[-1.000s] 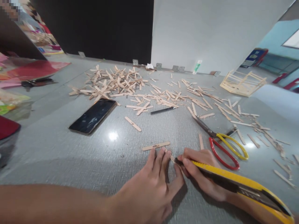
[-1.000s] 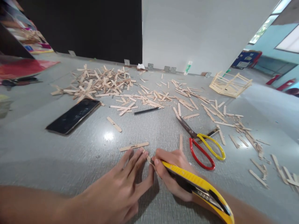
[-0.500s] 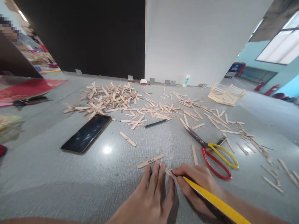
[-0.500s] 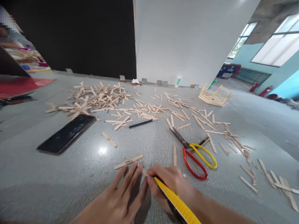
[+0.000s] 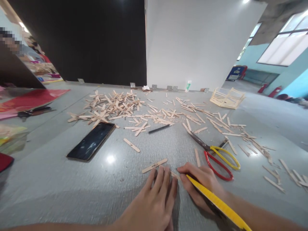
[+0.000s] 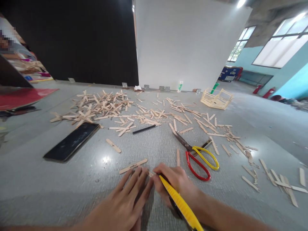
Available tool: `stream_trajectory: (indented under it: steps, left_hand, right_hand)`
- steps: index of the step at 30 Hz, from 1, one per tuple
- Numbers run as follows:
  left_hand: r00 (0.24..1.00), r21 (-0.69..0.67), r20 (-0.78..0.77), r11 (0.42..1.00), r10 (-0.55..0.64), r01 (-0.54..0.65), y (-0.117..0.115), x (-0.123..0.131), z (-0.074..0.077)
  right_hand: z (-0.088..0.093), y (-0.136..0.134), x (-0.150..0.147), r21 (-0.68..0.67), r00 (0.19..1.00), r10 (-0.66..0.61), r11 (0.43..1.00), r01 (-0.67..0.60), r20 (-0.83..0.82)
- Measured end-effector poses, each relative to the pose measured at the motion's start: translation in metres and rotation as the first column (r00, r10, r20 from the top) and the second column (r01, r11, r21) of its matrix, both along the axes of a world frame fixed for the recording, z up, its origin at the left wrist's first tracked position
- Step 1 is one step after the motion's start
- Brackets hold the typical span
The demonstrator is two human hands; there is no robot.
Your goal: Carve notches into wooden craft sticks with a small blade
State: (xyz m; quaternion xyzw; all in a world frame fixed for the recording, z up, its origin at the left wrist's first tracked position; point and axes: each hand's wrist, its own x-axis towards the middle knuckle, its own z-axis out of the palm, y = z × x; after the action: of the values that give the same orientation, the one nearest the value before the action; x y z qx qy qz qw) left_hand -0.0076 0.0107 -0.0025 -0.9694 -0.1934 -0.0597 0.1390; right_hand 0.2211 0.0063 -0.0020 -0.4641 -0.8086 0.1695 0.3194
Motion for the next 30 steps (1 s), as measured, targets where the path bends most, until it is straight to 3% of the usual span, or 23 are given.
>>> stream_trajectory:
  steps: [8,14,23,30]
  left_hand:
    - [0.997,-0.155,-0.001,0.985,0.074,-0.073,-0.002,0.001,0.007]
    - [0.997,-0.204,0.001,0.976,0.076,-0.074,-0.003,0.0,0.009]
    - [0.996,-0.308,0.076,0.951,0.043,-0.018,-0.001,-0.001,0.005]
    - [0.996,-0.38,0.087,0.925,0.037,-0.001,0.001,-0.002,0.011]
  right_hand:
    - [0.005,0.003,-0.001,-0.059,0.989,-0.107,0.993,0.102,-0.102]
    - [0.007,0.004,-0.001,-0.124,0.989,-0.095,0.989,0.082,-0.109]
    - [0.018,0.004,0.006,-0.405,0.99,-0.102,0.913,0.053,-0.099]
    - [0.019,0.004,0.002,-0.375,0.988,-0.116,0.924,0.069,-0.104]
